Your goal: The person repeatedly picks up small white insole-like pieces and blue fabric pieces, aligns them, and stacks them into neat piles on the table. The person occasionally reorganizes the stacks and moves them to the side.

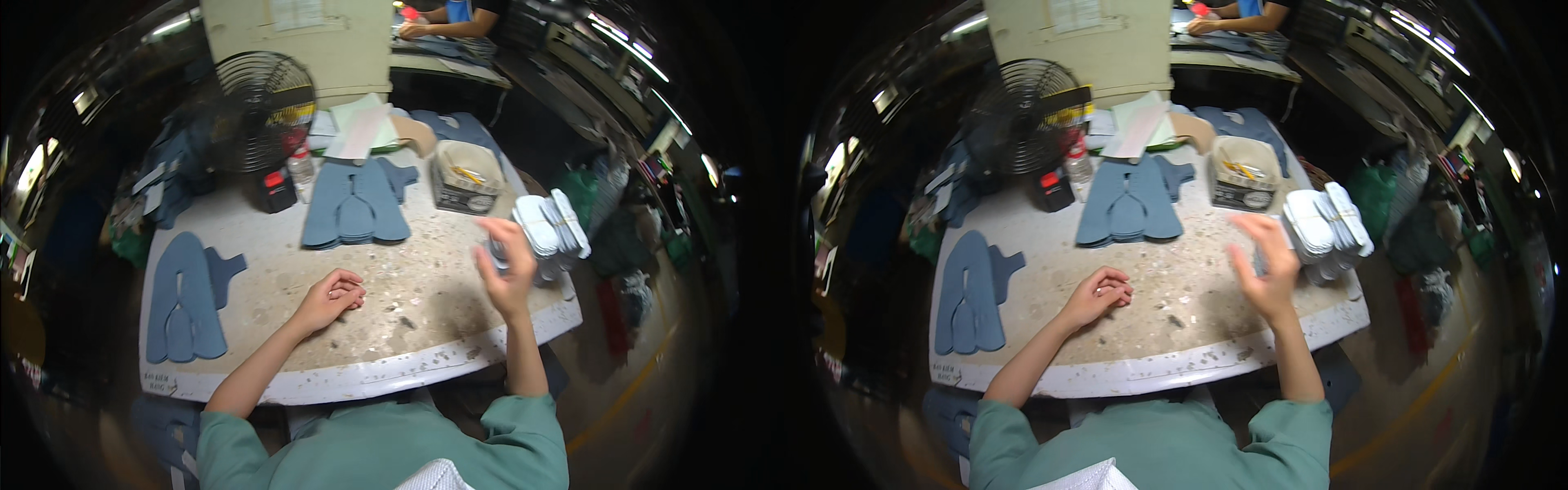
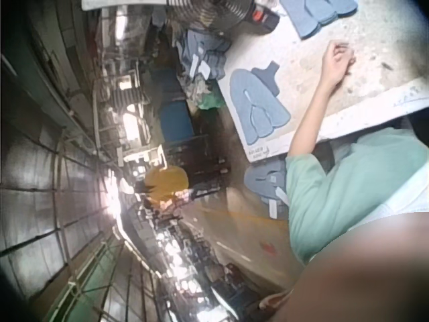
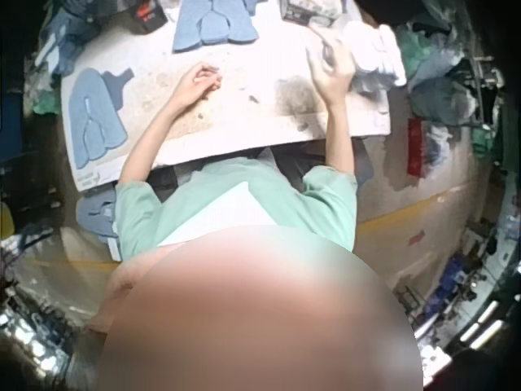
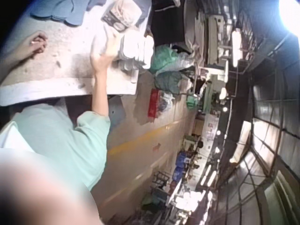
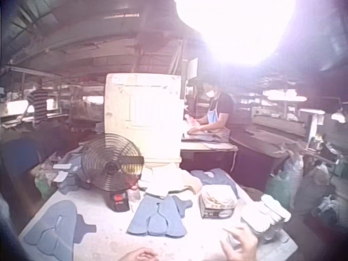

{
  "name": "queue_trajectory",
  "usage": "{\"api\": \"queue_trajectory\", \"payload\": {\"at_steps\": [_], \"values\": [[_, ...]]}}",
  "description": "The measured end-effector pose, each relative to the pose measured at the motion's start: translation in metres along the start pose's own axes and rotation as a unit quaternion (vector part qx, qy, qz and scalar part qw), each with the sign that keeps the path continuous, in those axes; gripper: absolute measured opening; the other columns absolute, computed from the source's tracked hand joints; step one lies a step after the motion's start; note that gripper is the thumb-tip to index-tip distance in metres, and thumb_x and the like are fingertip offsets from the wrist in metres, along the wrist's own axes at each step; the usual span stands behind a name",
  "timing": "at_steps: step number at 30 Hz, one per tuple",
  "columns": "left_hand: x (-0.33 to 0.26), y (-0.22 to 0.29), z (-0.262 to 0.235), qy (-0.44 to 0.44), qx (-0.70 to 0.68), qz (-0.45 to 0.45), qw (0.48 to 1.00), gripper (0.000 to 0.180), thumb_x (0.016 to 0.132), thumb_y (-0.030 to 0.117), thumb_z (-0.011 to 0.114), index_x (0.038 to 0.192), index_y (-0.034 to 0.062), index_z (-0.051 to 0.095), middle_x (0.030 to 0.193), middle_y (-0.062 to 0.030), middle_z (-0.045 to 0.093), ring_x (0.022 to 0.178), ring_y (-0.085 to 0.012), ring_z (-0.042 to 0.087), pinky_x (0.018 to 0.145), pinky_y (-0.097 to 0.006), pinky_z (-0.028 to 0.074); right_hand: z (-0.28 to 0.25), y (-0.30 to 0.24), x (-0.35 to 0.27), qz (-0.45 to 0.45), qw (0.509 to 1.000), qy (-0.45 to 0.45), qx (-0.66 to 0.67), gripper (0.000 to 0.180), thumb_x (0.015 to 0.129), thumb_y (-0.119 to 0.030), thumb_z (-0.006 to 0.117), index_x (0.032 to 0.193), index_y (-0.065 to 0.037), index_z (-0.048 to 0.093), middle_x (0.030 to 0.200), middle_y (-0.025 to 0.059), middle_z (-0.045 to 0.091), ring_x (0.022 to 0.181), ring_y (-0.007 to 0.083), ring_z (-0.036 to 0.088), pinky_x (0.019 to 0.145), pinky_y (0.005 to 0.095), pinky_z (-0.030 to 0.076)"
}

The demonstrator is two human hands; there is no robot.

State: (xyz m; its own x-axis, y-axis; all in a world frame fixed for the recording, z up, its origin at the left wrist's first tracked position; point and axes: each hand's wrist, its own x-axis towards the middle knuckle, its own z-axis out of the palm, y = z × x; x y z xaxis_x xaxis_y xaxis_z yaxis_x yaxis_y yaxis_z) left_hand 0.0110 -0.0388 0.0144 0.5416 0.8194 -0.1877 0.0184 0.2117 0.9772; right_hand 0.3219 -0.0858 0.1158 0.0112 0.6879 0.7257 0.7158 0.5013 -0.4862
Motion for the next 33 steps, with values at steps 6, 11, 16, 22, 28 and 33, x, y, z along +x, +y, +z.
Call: {"api": "queue_trajectory", "payload": {"at_steps": [6,11,16,22,28,33], "values": [[0.025,0.018,0.064,-0.132,0.025,0.019,0.991,0.050,0.090,0.007,0.066,0.133,0.0070,0.040,0.124,-0.0136,0.053,0.114,-0.0199,0.057,0.094,-0.032,0.049,-0.097,0.053,-0.062,0.211,0.923,0.322,-0.013,0.049,0.084,-0.003,0.069,0.129,-0.006,0.050,0.115,0.0071,0.055,0.105,0.0169,0.055,0.089,0.0309,0.046],[0.085,0.037,0.134,-0.125,0.213,0.176,0.953,0.089,0.077,0.017,0.079,0.147,0.0113,0.023,0.138,-0.0206,0.042,0.130,-0.0291,0.045,0.105,-0.041,0.041,-0.120,0.066,-0.064,0.093,0.950,0.191,-0.228,0.073,0.070,-0.008,0.080,0.135,-0.006,0.047,0.132,0.0126,0.053,0.124,0.0306,0.049,0.101,0.0437,0.040],[0.154,0.029,0.193,-0.037,0.262,0.296,0.918,0.126,0.065,0.022,0.088,0.154,0.0117,-0.002,0.146,-0.0281,0.033,0.134,-0.0371,0.039,0.110,-0.043,0.035,-0.120,0.084,-0.033,0.046,0.934,0.069,-0.347,0.084,0.063,-0.009,0.080,0.140,-0.018,0.047,0.137,0.0067,0.049,0.137,0.0334,0.036,0.108,0.0462,0.031],[0.184,0.014,0.222,0.023,0.205,0.311,0.928,0.130,0.060,0.023,0.089,0.152,0.0109,-0.003,0.142,-0.0281,0.038,0.129,-0.0404,0.045,0.106,-0.043,0.040,-0.118,0.098,-0.023,-0.004,0.950,0.135,-0.283,0.057,0.066,-0.004,0.072,0.122,-0.013,0.064,0.118,0.0059,0.065,0.109,0.0227,0.061,0.100,0.0408,0.039],[0.192,0.016,0.210,-0.020,0.205,0.274,0.939,0.121,0.060,0.027,0.088,0.148,0.0150,0.007,0.136,-0.0222,0.048,0.122,-0.0355,0.053,0.101,-0.041,0.044,-0.141,0.103,-0.021,-0.013,0.917,0.260,-0.301,0.052,0.068,0.000,0.069,0.119,-0.010,0.066,0.117,0.0082,0.065,0.103,0.0274,0.063,0.092,0.0372,0.046],[0.201,0.016,0.197,-0.092,0.197,0.281,0.935,0.117,0.058,0.028,0.090,0.147,0.0151,0.015,0.136,-0.0191,0.048,0.126,-0.0325,0.050,0.104,-0.040,0.040,-0.150,0.111,-0.027,0.011,0.967,0.119,-0.225,0.051,0.068,0.006,0.066,0.114,-0.014,0.069,0.119,0.0090,0.062,0.099,0.0260,0.065,0.082,0.0351,0.053]]}}
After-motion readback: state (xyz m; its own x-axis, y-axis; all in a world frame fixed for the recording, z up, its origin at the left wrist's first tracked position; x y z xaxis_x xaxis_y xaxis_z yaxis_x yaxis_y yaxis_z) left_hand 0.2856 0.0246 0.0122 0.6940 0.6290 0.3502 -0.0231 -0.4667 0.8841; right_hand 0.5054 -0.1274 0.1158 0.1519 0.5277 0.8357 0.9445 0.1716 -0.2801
